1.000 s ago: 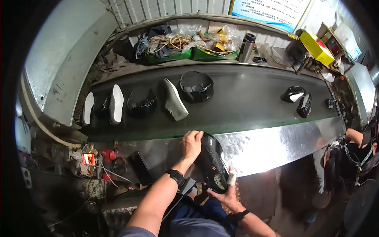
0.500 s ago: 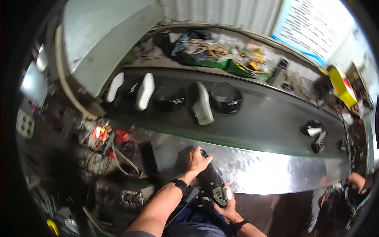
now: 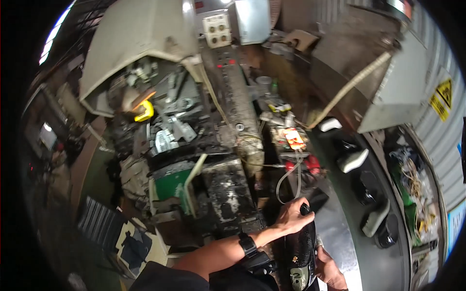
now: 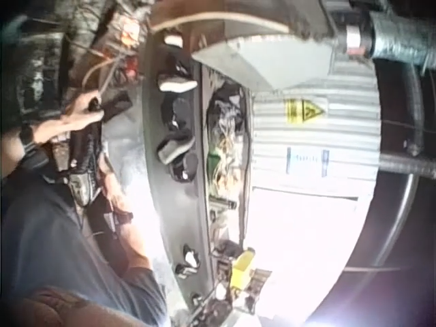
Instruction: Placing shoes into a toe-lasting machine for shaping and sole attachment.
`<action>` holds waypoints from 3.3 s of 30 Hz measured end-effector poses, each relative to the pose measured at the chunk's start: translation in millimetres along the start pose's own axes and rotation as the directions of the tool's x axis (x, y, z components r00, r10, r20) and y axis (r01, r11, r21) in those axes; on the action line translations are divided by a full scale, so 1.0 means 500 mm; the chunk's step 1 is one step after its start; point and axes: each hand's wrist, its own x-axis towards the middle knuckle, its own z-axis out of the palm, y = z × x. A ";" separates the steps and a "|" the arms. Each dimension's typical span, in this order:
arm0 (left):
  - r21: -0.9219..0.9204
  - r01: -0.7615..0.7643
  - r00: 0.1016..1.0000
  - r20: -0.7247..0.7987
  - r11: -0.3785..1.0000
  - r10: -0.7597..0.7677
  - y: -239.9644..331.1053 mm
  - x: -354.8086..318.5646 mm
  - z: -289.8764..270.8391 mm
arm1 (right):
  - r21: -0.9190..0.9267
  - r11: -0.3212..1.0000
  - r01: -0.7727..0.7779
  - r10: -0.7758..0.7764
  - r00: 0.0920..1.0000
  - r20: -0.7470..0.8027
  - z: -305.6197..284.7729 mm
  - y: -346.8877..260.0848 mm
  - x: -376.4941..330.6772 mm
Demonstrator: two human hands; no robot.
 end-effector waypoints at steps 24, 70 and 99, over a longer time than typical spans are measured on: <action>-0.928 -0.052 0.794 -0.262 0.368 -0.548 -0.231 -0.184 -0.942 | 0.025 0.945 0.327 -0.320 0.904 0.282 0.987 0.098 0.587; -0.915 -0.363 0.590 -0.374 0.178 -0.716 -0.412 -0.069 -0.874 | -0.048 0.914 0.404 -0.390 0.904 0.177 0.976 0.125 0.746; -0.778 -0.248 0.368 -0.627 0.578 -0.686 -0.392 -0.065 -0.888 | 0.007 0.909 0.416 -0.416 0.909 0.029 1.037 0.084 0.678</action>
